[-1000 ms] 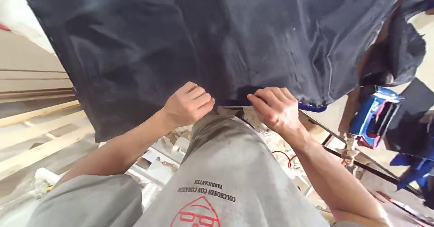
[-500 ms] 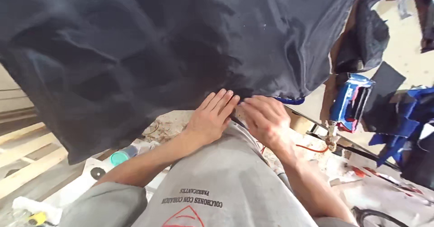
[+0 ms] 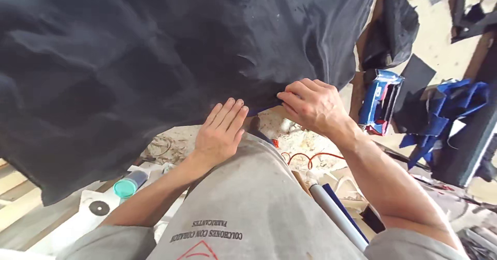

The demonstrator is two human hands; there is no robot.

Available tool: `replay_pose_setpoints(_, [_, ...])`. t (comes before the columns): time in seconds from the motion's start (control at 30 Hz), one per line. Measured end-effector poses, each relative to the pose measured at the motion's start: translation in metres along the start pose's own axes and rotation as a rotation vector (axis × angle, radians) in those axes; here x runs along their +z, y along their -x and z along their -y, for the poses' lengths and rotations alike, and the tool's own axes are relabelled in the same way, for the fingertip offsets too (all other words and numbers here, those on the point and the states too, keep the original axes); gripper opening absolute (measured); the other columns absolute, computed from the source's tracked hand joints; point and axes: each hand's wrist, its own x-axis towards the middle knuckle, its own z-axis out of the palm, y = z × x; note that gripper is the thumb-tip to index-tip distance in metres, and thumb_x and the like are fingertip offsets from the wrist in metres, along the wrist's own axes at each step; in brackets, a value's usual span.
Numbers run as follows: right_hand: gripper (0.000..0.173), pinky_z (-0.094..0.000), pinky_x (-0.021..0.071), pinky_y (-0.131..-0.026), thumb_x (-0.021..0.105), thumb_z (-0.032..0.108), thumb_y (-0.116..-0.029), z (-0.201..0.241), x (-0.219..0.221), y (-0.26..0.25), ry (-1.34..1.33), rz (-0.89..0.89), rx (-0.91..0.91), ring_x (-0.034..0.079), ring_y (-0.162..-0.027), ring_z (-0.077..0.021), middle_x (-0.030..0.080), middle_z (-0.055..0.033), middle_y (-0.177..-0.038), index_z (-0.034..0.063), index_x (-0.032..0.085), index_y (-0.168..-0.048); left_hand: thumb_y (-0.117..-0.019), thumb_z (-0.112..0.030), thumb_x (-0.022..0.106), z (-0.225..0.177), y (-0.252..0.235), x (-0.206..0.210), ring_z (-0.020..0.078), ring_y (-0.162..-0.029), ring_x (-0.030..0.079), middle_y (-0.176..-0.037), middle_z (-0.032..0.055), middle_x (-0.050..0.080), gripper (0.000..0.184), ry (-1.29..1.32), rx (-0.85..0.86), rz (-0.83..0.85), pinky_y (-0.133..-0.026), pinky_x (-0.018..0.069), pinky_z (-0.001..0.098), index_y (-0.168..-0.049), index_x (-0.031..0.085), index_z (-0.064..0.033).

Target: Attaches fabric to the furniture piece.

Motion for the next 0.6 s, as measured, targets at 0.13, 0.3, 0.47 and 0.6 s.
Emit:
replay_pose_setpoints(0.13, [0.016,-0.0408,0.0534,-0.062,0.061,0.014,-0.0989,-0.001,0.017,0.007,0.037,-0.223,-0.048,0.069,-0.082,-0.0299,0.072,-0.0130,-0.094,0.0053,0.074,-0.102,-0.1062,-0.028,0.047,-0.002,0.001,0.002,0.0234,-0.153,0.037,-0.159,0.0077,0.048,0.048,-0.017,-0.019,-0.031,-0.126,0.0283,0.0463,-0.151,0.052,-0.0104])
replay_pose_setpoints(0.3, [0.013,-0.0405,0.0526,-0.066,0.064,0.012,-0.0972,0.015,0.034,0.016,0.079,-0.361,0.103,0.068,-0.082,-0.0295,0.072,-0.0133,-0.098,0.0064,0.075,-0.102,-0.1064,-0.025,0.048,0.002,0.004,0.009,0.0225,-0.152,0.038,-0.159,0.0062,0.049,0.045,-0.065,0.001,-0.054,-0.125,0.0292,0.0456,-0.149,0.055,-0.0112])
replay_pose_setpoints(0.47, [0.022,-0.0379,0.0565,-0.073,0.063,0.013,-0.0978,0.033,0.051,0.030,0.031,-0.380,0.240,0.069,-0.091,-0.0270,0.072,-0.0120,-0.106,0.0092,0.076,-0.114,-0.1065,-0.024,0.047,0.003,0.006,0.011,0.0222,-0.151,0.039,-0.157,0.0055,0.051,0.044,-0.105,0.004,-0.074,-0.124,0.0304,0.0454,-0.147,0.057,-0.0112])
replay_pose_setpoints(0.6, [0.029,-0.0388,0.0562,-0.077,0.064,0.017,-0.0964,0.035,0.042,0.029,0.043,-0.379,0.274,0.068,-0.097,-0.0277,0.072,-0.0125,-0.111,0.0100,0.073,-0.123,-0.1061,-0.025,0.047,0.004,0.006,0.010,0.0233,-0.151,0.039,-0.157,0.0068,0.051,0.044,-0.102,0.015,-0.078,-0.125,0.0300,0.0457,-0.147,0.057,-0.0102])
